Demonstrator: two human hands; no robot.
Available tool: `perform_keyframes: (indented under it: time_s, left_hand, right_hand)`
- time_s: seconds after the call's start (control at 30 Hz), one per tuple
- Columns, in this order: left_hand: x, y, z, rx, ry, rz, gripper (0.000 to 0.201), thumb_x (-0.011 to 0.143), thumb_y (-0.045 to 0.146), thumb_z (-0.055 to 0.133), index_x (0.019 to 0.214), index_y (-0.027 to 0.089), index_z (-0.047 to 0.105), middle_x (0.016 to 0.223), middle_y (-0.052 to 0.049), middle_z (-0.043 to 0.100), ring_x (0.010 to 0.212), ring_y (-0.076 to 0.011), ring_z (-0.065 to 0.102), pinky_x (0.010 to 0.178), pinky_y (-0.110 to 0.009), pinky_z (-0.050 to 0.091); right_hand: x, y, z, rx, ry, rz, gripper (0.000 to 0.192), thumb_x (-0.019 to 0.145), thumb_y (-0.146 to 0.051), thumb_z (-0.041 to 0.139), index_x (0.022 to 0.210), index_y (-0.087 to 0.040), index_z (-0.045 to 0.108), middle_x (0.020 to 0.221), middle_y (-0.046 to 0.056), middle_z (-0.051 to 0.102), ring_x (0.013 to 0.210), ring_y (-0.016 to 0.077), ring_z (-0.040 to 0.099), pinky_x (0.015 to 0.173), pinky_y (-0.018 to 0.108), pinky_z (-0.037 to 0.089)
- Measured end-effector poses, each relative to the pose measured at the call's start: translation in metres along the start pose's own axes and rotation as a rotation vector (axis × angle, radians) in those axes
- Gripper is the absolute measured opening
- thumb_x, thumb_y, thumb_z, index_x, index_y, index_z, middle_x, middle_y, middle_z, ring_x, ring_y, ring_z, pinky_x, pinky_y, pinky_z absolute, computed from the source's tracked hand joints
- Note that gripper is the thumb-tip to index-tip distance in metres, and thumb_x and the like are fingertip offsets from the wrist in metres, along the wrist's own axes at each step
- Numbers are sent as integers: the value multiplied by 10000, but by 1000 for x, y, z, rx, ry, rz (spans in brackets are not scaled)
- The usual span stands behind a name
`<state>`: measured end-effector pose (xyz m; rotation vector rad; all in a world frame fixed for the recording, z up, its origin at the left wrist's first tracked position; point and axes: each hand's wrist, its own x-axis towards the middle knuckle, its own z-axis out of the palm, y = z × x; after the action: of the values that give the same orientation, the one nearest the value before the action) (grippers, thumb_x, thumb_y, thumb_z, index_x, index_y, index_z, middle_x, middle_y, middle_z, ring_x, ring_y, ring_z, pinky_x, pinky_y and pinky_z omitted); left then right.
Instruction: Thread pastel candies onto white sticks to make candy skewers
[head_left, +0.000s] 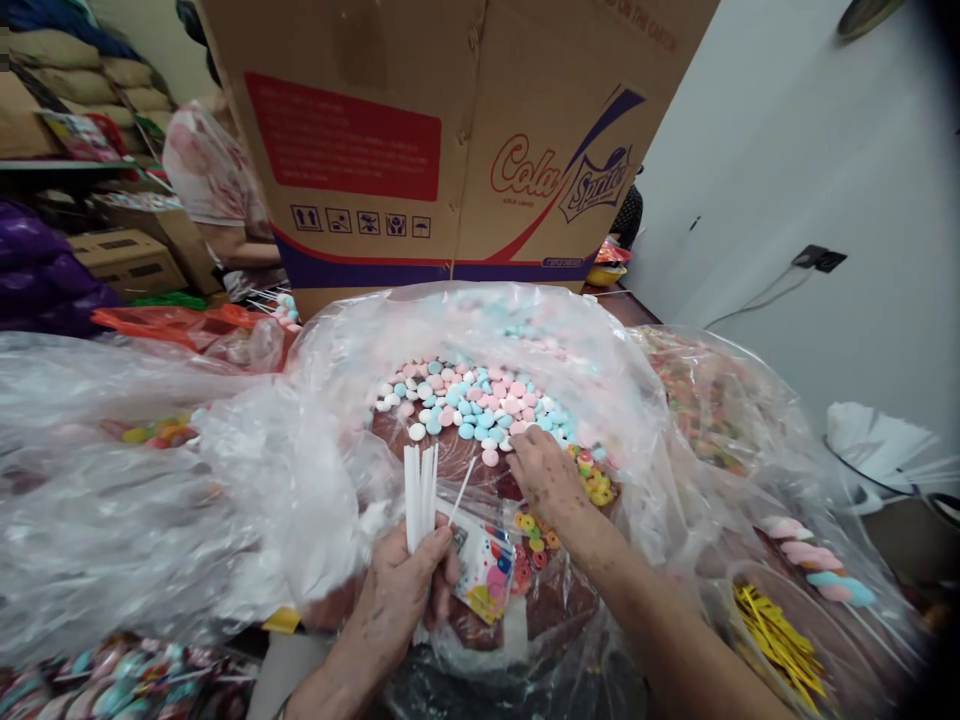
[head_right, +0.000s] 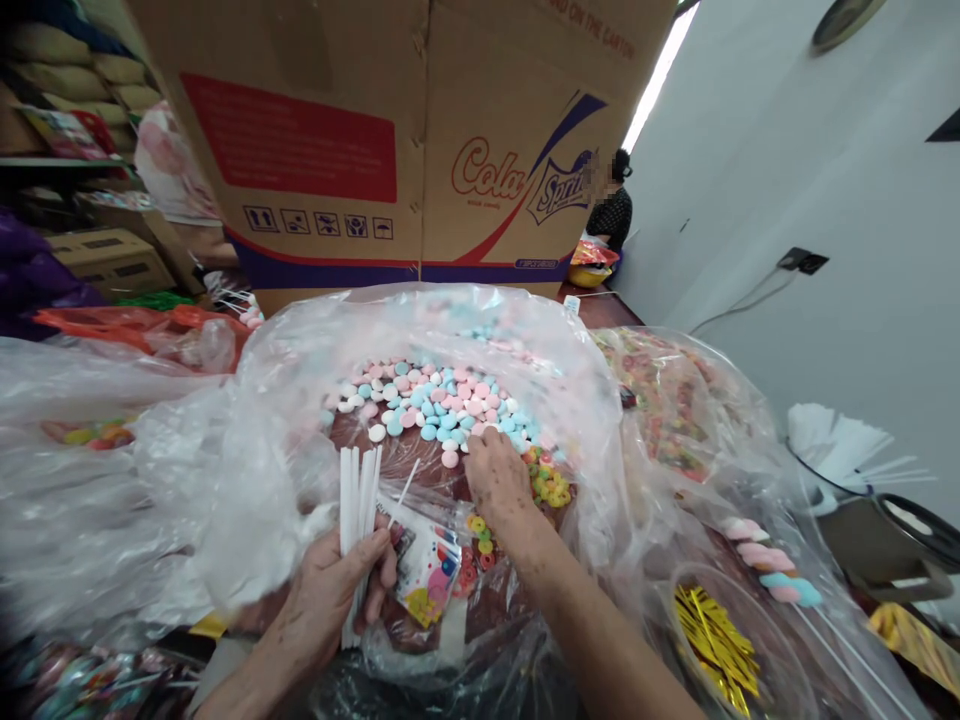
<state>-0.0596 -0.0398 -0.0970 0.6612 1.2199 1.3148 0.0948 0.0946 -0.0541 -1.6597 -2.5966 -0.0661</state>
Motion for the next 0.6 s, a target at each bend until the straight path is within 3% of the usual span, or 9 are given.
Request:
perform_keyframes:
  time_s: [0.13,0.33,0.4,0.5,0.6]
  left_hand:
    - [0,1,1,10,14,-14,408,759,546,677,892,182,548,523,53,611,286,-79,455,266,-150,293]
    - [-2,6,3,8,63,-39,446,700,565,715,859,178,561,503,51,612,271,-85,451,268,-161,291]
    - [-2,7,4,3,64,-39,446,698,565,716,856,176,565,508,48,615,274,-86,454,269,-162,293]
    - [-3,7,4,-4,51,-24,438,708,560,711,854,173,564,516,46,618,280,-82,454,274,-162,295]
    - [-3,6,3,-9,33,-21,437,713,560,711,848,172,561,516,47,615,282,-81,452,277,-162,298]
  right_hand:
    - [9,-15,4,61,20,-68,207,979,-246,487,940,-165,673,1008,125,659,1031,261,563,876,342,431]
    - [10,-25,8,111,12,-106,142,887,-119,534,911,-170,665,977,114,688,978,235,568,856,317,418]
    - [7,-16,2,146,20,-93,137,890,-147,513,913,-181,644,933,75,687,891,204,579,783,288,421]
    - [4,9,-11,290,83,44,183,918,-221,431,945,-198,610,814,11,645,721,167,552,649,255,386]
    - [4,31,-15,328,137,146,162,879,-208,449,897,-198,610,791,10,620,699,168,533,639,262,356]
